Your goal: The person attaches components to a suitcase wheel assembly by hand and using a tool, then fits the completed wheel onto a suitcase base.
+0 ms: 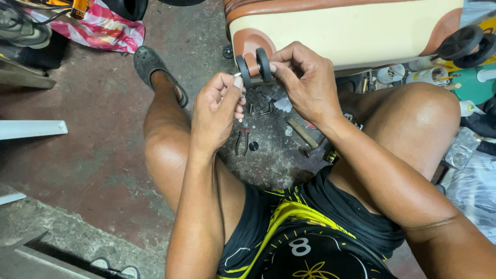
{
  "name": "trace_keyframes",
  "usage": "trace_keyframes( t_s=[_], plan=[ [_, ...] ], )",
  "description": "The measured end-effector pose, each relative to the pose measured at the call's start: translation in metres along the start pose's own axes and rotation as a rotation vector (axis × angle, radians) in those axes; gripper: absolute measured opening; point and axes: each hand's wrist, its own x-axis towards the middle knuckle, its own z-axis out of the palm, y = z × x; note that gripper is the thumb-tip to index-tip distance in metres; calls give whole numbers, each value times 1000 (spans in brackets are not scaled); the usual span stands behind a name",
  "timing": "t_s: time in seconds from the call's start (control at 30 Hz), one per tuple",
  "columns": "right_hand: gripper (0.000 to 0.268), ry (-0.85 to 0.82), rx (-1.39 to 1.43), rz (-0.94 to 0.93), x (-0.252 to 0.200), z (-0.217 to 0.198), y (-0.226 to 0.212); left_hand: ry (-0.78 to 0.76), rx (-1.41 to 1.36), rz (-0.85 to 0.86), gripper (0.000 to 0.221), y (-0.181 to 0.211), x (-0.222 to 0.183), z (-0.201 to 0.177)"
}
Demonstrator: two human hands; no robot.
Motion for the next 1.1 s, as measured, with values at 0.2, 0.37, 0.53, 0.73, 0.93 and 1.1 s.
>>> trace_keyframes(
  t_s=[0.2, 0.37, 0.53, 0.73, 0.93, 1.1],
  plan=[
    [21, -51, -128, 17, -3, 0, -4, 33, 52, 32, 20, 7, -6, 6],
    [19, -168, 152, 183, -4, 4, 6, 112, -21, 0, 22, 8, -7, 17],
    [14, -243, 293, 131, -5, 0, 12, 174, 173, 48, 28, 10, -6, 17],
    [14, -189, 85, 132, -5, -4, 4, 207, 436, 183, 26, 10, -7, 22],
    [16, -258, 172, 210, 8, -10, -4, 276, 475, 286, 24, 0, -2, 27],
    [19, -261, 167, 225, 8, -9, -9, 250, 417, 329, 22, -1, 1, 25]
  ],
)
